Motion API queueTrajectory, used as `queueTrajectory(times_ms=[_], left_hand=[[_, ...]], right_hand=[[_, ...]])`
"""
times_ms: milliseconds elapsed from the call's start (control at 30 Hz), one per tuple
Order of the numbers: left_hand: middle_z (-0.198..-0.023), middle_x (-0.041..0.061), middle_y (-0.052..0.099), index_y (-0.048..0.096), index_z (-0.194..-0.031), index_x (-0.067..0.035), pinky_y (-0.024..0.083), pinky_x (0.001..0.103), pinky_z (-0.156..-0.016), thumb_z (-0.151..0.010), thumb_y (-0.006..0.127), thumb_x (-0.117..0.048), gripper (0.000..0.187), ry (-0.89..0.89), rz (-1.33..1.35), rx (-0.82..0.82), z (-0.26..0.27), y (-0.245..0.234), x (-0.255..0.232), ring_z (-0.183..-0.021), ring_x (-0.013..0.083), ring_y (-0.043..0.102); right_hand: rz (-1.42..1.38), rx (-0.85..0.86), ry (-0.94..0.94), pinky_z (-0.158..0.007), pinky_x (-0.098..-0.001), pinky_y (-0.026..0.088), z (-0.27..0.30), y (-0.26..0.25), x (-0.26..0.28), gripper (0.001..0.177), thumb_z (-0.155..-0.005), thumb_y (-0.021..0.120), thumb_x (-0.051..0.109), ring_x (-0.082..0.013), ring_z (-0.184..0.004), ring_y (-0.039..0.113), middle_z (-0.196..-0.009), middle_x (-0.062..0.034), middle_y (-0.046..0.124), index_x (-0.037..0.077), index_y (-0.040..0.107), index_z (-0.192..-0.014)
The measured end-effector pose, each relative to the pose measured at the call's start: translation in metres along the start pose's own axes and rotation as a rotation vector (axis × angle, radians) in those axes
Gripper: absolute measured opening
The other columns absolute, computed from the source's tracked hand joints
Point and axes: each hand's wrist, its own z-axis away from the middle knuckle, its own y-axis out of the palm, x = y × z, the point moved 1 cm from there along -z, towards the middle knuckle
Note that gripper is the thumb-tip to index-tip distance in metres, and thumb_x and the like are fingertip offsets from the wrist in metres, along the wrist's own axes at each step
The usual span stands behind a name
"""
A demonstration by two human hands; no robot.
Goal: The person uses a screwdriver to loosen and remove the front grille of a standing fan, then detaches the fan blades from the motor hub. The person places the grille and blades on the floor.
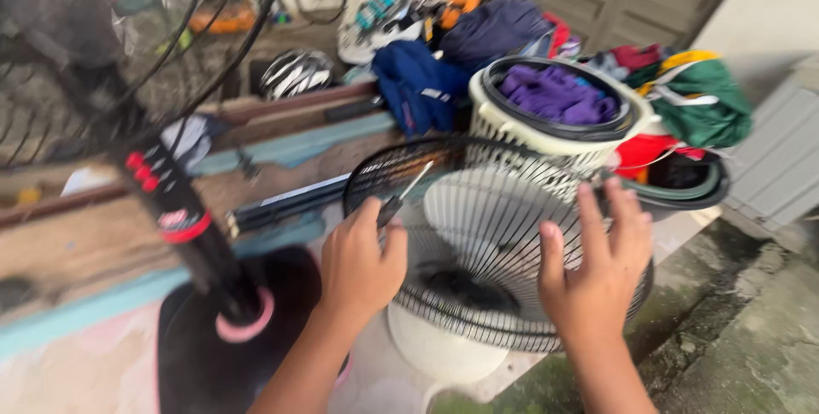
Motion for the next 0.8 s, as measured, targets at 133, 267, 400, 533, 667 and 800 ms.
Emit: queueTrajectory(times_ms=[133, 267, 400, 533, 667, 800], left_hand=[[-0.070, 0.021, 0.062, 0.054, -0.080, -0.002, 0.043, 0.052, -0.060, -0.083, 0.055, -0.017, 0.016, -0.215, -0.057, 0.080, 0.058, -0.016, 0.038, -0.069, 0.0436, 0.060], [-0.063, 0.021, 0.060, 0.053, -0.077, -0.003, 0.041, 0.053, -0.061, -0.084, 0.052, -0.017, 0.017, -0.367, -0.068, 0.174, 0.109, -0.028, 0.070, -0.066, 0.0423, 0.059], [-0.064, 0.020, 0.061, 0.053, -0.077, -0.003, 0.042, 0.052, -0.061, -0.085, 0.051, -0.019, 0.018, -0.487, -0.053, 0.251, 0.147, -0.029, 0.096, -0.067, 0.0421, 0.059], [-0.072, 0.022, 0.062, 0.052, -0.080, -0.001, 0.042, 0.052, -0.066, -0.086, 0.048, -0.020, 0.020, -0.530, -0.071, 0.358, 0.177, -0.021, 0.122, -0.073, 0.0422, 0.059], [-0.080, 0.022, 0.063, 0.053, -0.083, -0.001, 0.042, 0.052, -0.072, -0.088, 0.047, -0.022, 0.022, -0.578, -0.081, 0.498, 0.218, -0.012, 0.151, -0.082, 0.0421, 0.059], [-0.088, 0.022, 0.063, 0.055, -0.085, -0.001, 0.044, 0.051, -0.075, -0.088, 0.046, -0.021, 0.022, -0.558, -0.072, 0.545, 0.266, -0.007, 0.186, -0.087, 0.0418, 0.059]], right_hand=[[0.008, 0.051, -0.024, -0.117, -0.0622, 0.020, 0.019, 0.002, -0.002, 0.070, -0.088, 0.074, 0.031, -0.0468, -0.143, 0.031, -0.152, -0.0258, 0.034, 0.000, 0.045, -0.144], [0.022, 0.095, -0.030, -0.121, -0.0640, 0.017, 0.042, 0.001, 0.010, 0.076, -0.094, 0.074, 0.031, -0.0483, -0.149, 0.021, -0.159, -0.0277, 0.025, -0.001, 0.037, -0.152], [0.024, 0.115, -0.010, -0.119, -0.0626, 0.014, 0.063, 0.000, 0.024, 0.077, -0.097, 0.073, 0.029, -0.0479, -0.147, 0.017, -0.162, -0.0281, 0.020, -0.001, 0.032, -0.156], [-0.003, 0.096, -0.032, -0.122, -0.0598, 0.018, 0.088, -0.004, 0.036, 0.069, -0.096, 0.072, 0.019, -0.0478, -0.148, 0.021, -0.158, -0.0273, 0.024, -0.001, 0.037, -0.151], [-0.195, 0.154, 0.065, -0.117, -0.0504, 0.028, 0.143, 0.003, 0.055, 0.057, -0.081, 0.066, 0.006, -0.0417, -0.135, 0.037, -0.144, -0.0216, 0.041, 0.004, 0.049, -0.135], [-0.454, 0.782, 0.901, -0.065, -0.0370, 0.051, 0.241, 0.051, 0.071, 0.046, -0.084, 0.062, 0.018, -0.0234, -0.076, 0.061, -0.116, -0.0095, 0.063, 0.008, 0.053, -0.128]])
